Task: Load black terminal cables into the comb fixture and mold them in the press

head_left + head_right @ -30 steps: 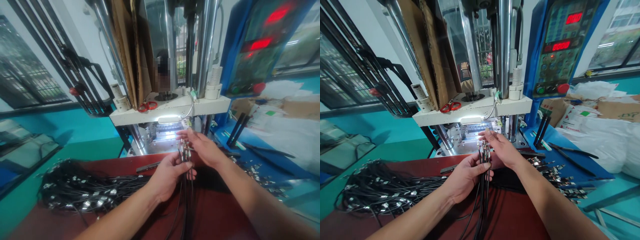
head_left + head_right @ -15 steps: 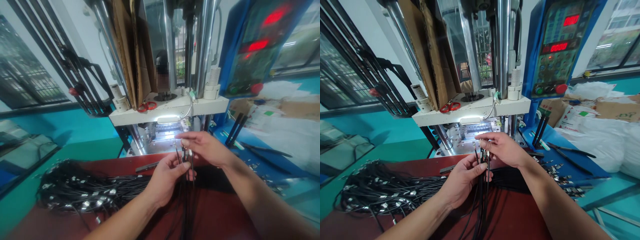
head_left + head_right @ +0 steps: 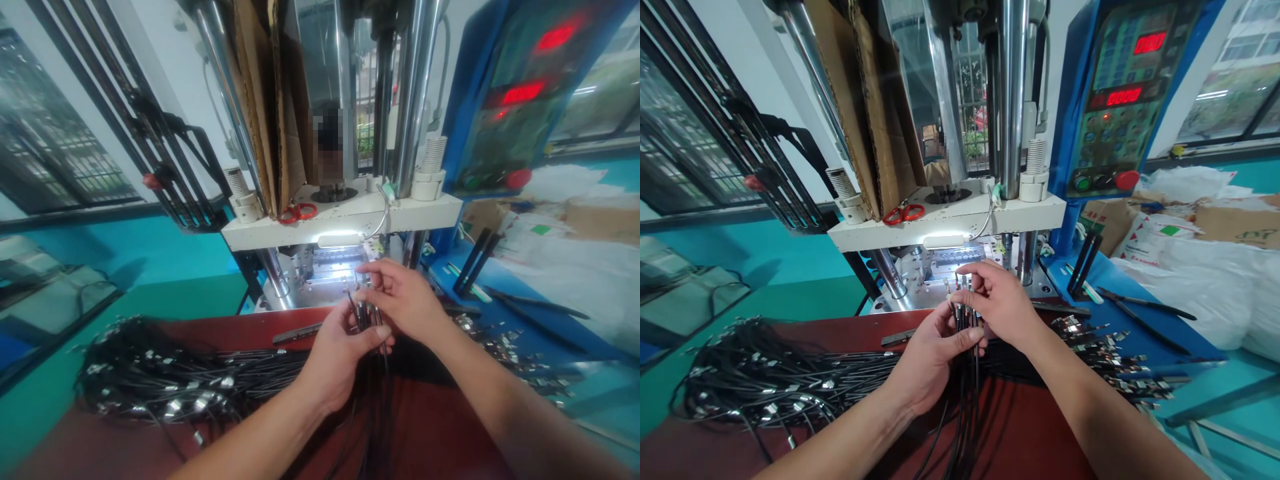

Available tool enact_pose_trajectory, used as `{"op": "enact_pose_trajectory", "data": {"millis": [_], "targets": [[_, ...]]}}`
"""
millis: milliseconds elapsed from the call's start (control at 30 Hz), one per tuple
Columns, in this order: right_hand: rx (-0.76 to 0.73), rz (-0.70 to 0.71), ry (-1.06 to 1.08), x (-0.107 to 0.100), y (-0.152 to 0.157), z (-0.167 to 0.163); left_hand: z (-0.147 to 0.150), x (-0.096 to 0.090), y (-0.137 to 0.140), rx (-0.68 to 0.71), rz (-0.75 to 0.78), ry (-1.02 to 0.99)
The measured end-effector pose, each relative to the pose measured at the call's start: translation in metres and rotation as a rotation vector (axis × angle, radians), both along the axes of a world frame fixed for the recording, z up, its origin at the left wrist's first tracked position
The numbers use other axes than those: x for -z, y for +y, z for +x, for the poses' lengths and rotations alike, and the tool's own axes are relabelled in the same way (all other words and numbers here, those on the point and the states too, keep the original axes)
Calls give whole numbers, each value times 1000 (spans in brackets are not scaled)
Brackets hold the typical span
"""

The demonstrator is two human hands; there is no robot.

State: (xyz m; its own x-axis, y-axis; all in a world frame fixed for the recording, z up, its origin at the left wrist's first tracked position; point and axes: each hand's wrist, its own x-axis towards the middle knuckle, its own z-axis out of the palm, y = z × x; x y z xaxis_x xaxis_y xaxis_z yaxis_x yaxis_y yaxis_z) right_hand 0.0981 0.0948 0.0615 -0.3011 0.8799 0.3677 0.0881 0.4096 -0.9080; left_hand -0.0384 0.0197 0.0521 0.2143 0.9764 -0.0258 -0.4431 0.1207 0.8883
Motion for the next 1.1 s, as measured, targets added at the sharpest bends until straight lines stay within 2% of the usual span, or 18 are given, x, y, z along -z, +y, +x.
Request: {"op": "enact_pose_trajectory", "data": {"millis": [133,200,267,600,767,933,1033,1100], "targets": [[-77,-196,126,-5,0,5,0,2,1,-17,16,11],[-159,-237,142,-9,0,8,-2,2,2,-16,21,13],[-220,-237,134,-11,-1,10,-4,3,3,-29,26,21],[-226,-261,137,-14,-3,10,-6,5,4,-116,47,46],[-276,-332,129,-9,-3,8,-7,5,4,-91,24,29],[-318,-332,110,-5,-2,10,-6,3,4,-71,32,23],[-307,-308,81,-6,-1,11,-7,4,4,-62,17,34],[-248,-266,80,-8,0,12,-7,4,4,-51,11,43]]}}
